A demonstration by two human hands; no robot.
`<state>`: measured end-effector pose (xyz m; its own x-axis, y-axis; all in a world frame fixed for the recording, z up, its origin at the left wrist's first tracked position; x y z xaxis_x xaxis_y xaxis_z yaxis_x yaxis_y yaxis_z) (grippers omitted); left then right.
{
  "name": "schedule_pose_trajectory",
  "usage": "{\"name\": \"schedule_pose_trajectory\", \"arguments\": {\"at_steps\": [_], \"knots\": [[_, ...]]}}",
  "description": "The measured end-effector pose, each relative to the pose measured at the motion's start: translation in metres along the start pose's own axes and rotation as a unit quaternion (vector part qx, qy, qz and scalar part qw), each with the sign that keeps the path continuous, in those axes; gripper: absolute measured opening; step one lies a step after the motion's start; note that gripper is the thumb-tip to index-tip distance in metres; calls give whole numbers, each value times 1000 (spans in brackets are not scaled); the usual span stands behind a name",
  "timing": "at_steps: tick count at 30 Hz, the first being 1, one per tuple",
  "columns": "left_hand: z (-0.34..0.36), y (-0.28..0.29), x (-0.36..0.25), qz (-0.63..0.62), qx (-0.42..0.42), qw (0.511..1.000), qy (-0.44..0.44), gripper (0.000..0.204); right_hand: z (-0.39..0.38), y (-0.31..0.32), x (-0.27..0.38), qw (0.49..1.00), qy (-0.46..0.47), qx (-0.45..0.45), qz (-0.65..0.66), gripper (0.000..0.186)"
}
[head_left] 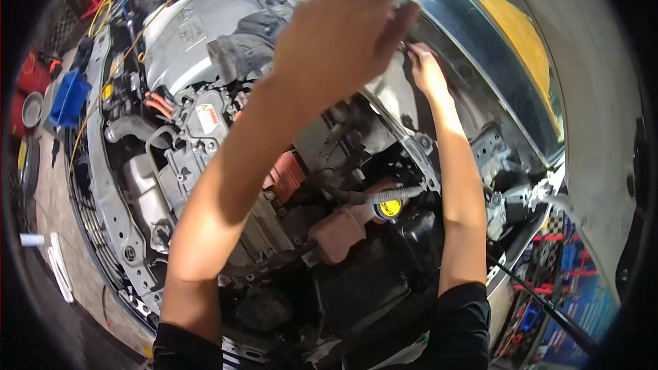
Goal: The person unfastens bolts along the car's cowl area under the open hood using a socket wrench and by hand.
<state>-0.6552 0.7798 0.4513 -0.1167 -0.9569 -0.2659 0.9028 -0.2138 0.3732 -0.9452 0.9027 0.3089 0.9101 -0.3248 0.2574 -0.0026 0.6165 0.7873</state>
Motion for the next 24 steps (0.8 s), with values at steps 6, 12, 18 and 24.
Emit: {"name": "schedule_pose_trajectory", "arguments": {"at_steps": [6, 12, 18, 24], "knots": [[24, 2, -14, -117, -7, 962, -247, 20, -1, -8, -21, 990, -93, 45, 95, 35], [20, 6, 3, 67, 136, 965, -214, 30, -4, -6, -7, 993, -90, 61, 56, 38], [24, 4, 24, 46, 184, 959, -212, 29, 0, -14, 24, 992, -97, 58, -61, 30], [37, 6, 21, 130, 175, 931, -294, 37, 19, -30, -17, 992, -41, 62, -98, 23]]}}
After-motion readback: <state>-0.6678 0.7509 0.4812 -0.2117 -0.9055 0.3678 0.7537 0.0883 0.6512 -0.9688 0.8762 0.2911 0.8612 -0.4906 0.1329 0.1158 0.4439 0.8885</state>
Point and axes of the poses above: each hand's wrist, its own z-axis towards the middle knuckle, its own y-axis out of the back of the hand, x = y × z, the point moved 5 cm from there along z, towards the middle knuckle, and after that the axes turned 5 degrees about z, right-handed, at the moved point
